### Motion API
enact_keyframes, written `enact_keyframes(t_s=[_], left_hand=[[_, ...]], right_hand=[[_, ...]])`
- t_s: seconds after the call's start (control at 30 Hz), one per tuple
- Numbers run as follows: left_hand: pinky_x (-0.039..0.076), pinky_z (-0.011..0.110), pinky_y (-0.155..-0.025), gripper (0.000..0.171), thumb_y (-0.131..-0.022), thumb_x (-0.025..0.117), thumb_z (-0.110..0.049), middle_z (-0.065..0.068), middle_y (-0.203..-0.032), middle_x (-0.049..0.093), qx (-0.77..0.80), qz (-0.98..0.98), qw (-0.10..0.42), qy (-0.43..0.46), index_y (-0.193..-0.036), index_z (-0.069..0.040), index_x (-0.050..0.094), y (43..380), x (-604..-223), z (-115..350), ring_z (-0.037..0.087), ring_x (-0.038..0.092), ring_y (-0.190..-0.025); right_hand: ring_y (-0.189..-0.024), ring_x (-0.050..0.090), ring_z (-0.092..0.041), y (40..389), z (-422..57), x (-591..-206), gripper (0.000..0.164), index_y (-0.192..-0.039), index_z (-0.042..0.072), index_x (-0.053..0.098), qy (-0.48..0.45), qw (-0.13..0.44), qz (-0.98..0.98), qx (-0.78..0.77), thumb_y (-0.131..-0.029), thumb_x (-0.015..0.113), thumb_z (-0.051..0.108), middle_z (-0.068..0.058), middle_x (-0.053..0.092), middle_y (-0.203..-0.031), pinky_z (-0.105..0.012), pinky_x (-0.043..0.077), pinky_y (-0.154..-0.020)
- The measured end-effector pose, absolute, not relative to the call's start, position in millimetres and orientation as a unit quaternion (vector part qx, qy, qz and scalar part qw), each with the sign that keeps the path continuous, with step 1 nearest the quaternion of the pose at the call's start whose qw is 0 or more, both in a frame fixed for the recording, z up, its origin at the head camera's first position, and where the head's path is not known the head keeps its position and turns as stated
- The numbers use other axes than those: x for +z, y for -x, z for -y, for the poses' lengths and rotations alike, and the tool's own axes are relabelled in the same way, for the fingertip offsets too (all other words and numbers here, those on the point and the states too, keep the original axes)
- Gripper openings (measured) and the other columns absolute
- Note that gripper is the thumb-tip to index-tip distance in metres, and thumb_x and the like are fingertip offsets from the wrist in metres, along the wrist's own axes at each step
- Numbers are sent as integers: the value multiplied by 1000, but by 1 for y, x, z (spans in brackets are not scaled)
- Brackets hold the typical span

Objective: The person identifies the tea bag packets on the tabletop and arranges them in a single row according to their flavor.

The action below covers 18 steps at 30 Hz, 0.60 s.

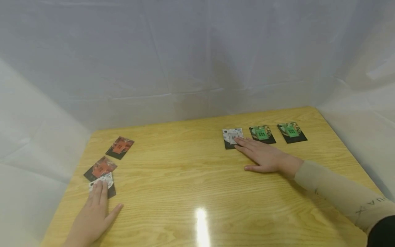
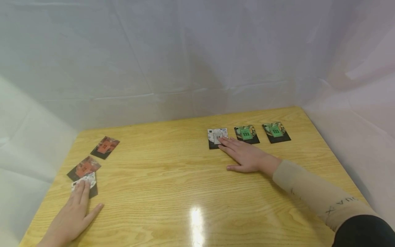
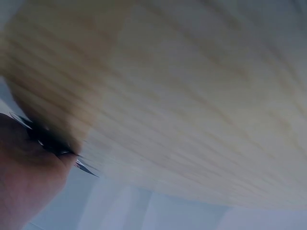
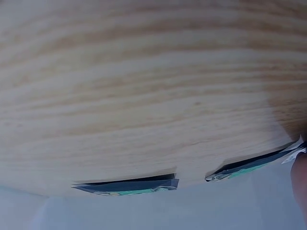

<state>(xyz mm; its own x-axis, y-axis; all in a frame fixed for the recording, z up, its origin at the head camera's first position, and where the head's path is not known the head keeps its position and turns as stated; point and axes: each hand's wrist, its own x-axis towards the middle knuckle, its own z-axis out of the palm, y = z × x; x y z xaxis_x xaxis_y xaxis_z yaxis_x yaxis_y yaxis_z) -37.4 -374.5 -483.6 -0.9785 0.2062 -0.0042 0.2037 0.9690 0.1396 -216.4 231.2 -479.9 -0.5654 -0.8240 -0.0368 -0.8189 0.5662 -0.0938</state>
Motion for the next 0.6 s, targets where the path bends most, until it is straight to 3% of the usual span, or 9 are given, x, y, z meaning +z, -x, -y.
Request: enact_keyframes(t_s=[0.47,0.6], left_hand=[[-13,49,-132,93,-110,55,-44,48,-166,11,82,-991,11,-103,-160,22,12,38,-483,369,64,11,-156],[-16,43,-131,94,-110,55,-45,45,-168,9,89,-990,19,-106,-162,19,10,39,-484,363,62,10,-158]], right_hand=[[-165,19,-37,217,-232,-482,87,-169,3,24,463,35,-885,-29,-106,56,55,-18,12,-179,-53,23,-135],[-165,20,-37,217,-232,-482,87,-169,3,25,463,34,-885,-30,-106,56,55,-18,13,-179,-53,24,-134]])
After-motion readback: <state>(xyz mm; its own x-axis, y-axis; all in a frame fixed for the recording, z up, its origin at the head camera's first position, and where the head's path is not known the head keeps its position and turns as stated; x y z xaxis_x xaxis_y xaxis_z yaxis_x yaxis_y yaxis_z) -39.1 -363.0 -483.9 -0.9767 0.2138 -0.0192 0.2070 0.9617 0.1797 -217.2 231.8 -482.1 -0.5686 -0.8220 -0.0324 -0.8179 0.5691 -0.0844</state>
